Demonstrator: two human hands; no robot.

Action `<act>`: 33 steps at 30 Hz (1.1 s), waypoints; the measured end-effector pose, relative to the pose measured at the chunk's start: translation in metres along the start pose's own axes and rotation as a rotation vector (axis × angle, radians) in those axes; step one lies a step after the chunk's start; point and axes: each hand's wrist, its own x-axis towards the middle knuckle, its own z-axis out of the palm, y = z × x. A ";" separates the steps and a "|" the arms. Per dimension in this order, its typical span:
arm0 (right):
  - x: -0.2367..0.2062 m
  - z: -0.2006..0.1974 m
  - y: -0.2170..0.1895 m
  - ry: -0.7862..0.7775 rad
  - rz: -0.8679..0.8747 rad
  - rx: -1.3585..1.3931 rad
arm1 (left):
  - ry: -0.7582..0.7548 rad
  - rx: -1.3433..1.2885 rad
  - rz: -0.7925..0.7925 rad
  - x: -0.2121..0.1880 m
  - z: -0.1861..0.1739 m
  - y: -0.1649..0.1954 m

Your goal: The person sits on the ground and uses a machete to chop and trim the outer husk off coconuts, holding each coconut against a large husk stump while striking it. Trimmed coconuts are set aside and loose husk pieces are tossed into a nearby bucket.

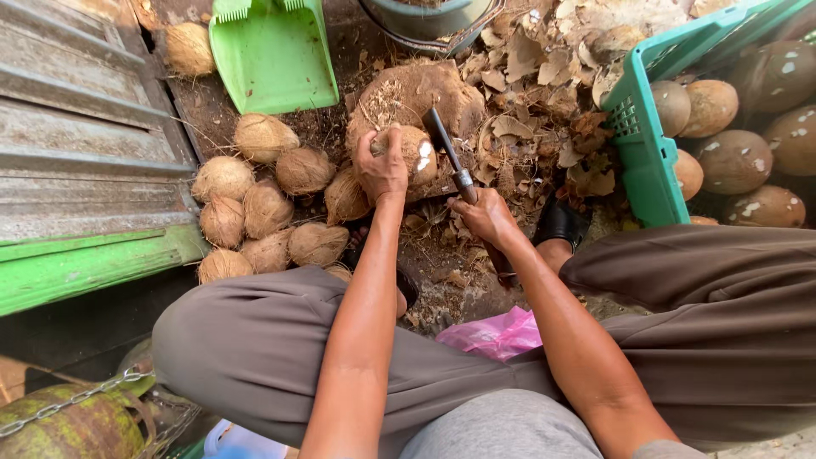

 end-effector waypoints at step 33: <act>0.016 -0.004 0.018 0.109 -0.082 -0.240 | 0.166 -0.082 0.219 0.001 0.026 -0.033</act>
